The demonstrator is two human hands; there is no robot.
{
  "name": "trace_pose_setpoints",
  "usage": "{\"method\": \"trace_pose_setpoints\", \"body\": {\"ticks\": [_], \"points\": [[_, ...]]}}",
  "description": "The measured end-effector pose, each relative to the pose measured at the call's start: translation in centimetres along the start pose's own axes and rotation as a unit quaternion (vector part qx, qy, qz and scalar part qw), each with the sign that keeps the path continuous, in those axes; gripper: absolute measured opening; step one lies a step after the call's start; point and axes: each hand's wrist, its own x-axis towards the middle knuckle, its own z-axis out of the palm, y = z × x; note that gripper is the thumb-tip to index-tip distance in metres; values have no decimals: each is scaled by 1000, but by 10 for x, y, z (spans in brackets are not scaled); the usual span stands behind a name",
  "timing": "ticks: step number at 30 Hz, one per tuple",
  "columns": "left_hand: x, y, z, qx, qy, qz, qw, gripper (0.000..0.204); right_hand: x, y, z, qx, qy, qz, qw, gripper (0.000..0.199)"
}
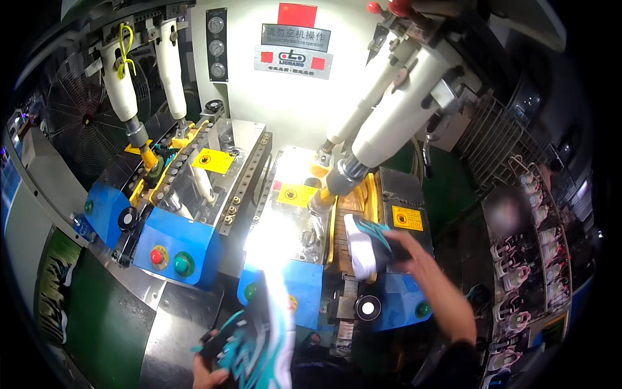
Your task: The person repeatedly places shoes into a heating or drying machine by hand, then takes them out and places them on a metal rack or moves them to another station.
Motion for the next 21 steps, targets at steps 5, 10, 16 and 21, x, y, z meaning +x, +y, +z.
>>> {"method": "trace_pose_setpoints", "body": {"ticks": [5,10,16,21], "points": [[-57,-14,-20,-43,254,-50,965,52,125,-28,-12,-450,288,-245,809,43],[-53,-55,-37,6,418,-143,897,42,119,-28,18,-578,242,-234,743,52],[-20,-75,-44,35,378,-185,906,38,130,51,27,-564,377,-353,644,64],[-26,-72,-67,51,316,-162,933,36,125,47,26,-568,332,-309,686,73]]}}
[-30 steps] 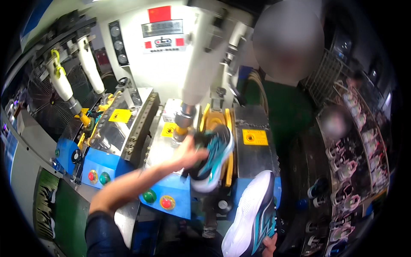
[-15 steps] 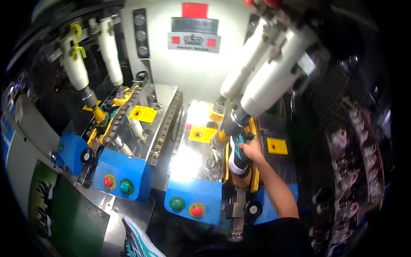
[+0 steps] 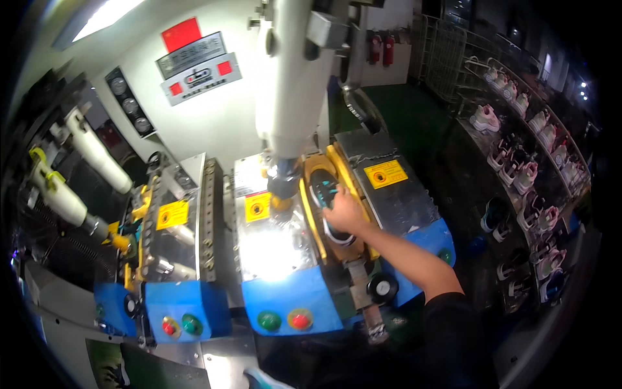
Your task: The person repeatedly places shoes into a heating or drying machine by hand, then takes them out and places them on a metal rack or moves them to another station.
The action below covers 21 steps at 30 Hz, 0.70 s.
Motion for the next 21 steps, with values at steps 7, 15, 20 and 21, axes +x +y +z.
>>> {"method": "trace_pose_setpoints", "body": {"ticks": [7,15,20,21], "points": [[36,5,-47,-17,-26,-104,994,35,-129,-63,-65,23,135,-150,979,58],[24,24,-87,15,-80,-45,996,46,-202,-170,27,-38,-50,-370,927,53],[0,37,-80,-55,-8,-58,997,45,-263,-186,12,278,59,-360,889,37],[-9,41,-94,-65,5,-56,996,43,-295,-199,24,325,21,-369,870,35]]}}
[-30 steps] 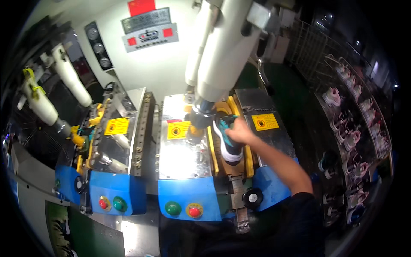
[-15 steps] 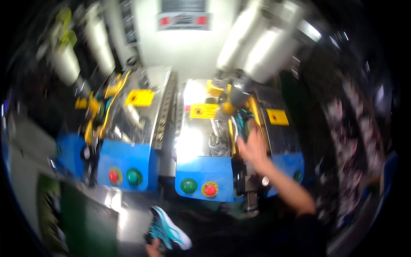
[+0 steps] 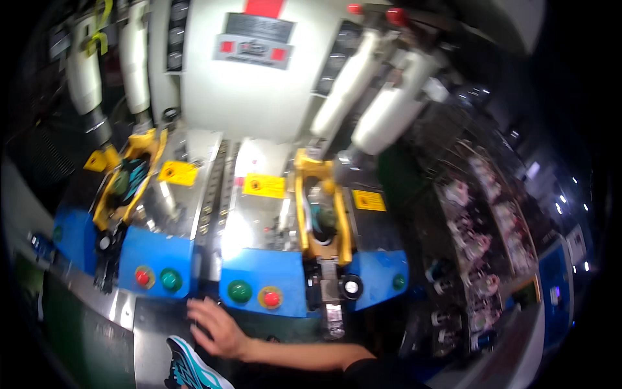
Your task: The person repeatedly places shoes into a heating or drying machine by hand, then takes them out and places them on a metal rack or moves them to another station.
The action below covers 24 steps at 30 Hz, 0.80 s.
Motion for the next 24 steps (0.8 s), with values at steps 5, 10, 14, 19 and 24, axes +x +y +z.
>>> {"method": "trace_pose_setpoints", "body": {"ticks": [5,10,14,19,24], "points": [[-77,40,-55,-44,98,145,984,50,-73,-111,50,283,-184,186,923,28],[-10,68,-44,215,184,308,908,72,-54,-162,59,247,-231,180,924,12],[46,17,-112,216,229,378,871,76,-43,-233,104,185,-338,100,918,11],[42,51,-148,113,14,242,964,92,-53,-168,134,146,-218,315,912,9],[88,125,-337,303,240,309,869,65,-31,-260,256,196,-268,397,856,14]]}}
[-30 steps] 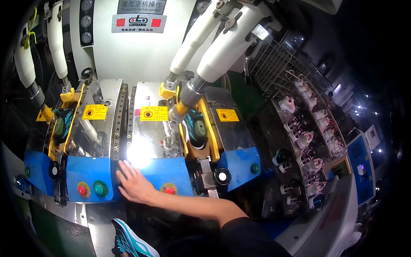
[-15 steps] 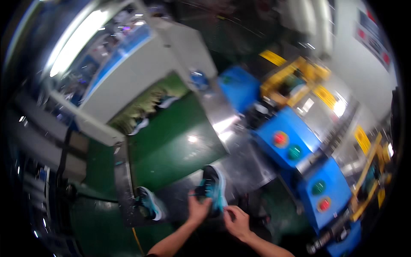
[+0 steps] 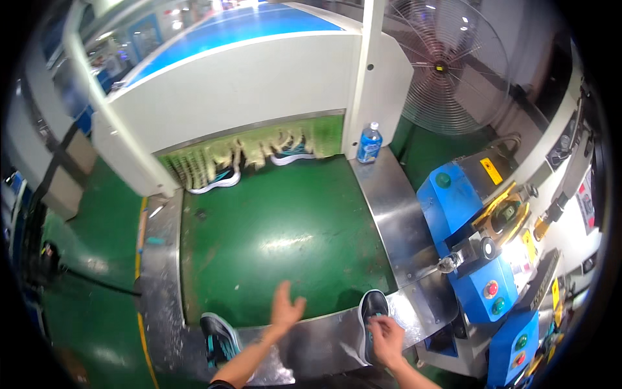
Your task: The person repeatedly places shoes into a heating or drying machine by hand, then takes them out and places them on a metal rack or moves them to another station.
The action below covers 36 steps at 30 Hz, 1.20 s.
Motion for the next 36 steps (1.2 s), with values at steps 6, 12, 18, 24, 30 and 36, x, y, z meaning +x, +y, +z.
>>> {"method": "trace_pose_setpoints", "body": {"ticks": [6,12,18,24,30,36], "points": [[117,-147,-118,232,102,59,966,56,200,-85,206,-261,-350,-310,844,44],[100,-209,-144,199,119,24,972,41,443,-121,365,-649,-349,-556,385,61],[92,-208,-148,122,122,74,982,32,536,-135,367,-852,-78,-397,333,50],[69,-216,-130,179,186,66,964,35,339,-58,239,-610,-249,-441,610,69],[67,-80,-106,6,95,-172,980,50,-18,-121,61,-376,-82,-91,918,45],[-2,131,-164,-310,-549,-243,737,91,-51,-217,20,-424,-316,-541,654,63]]}}
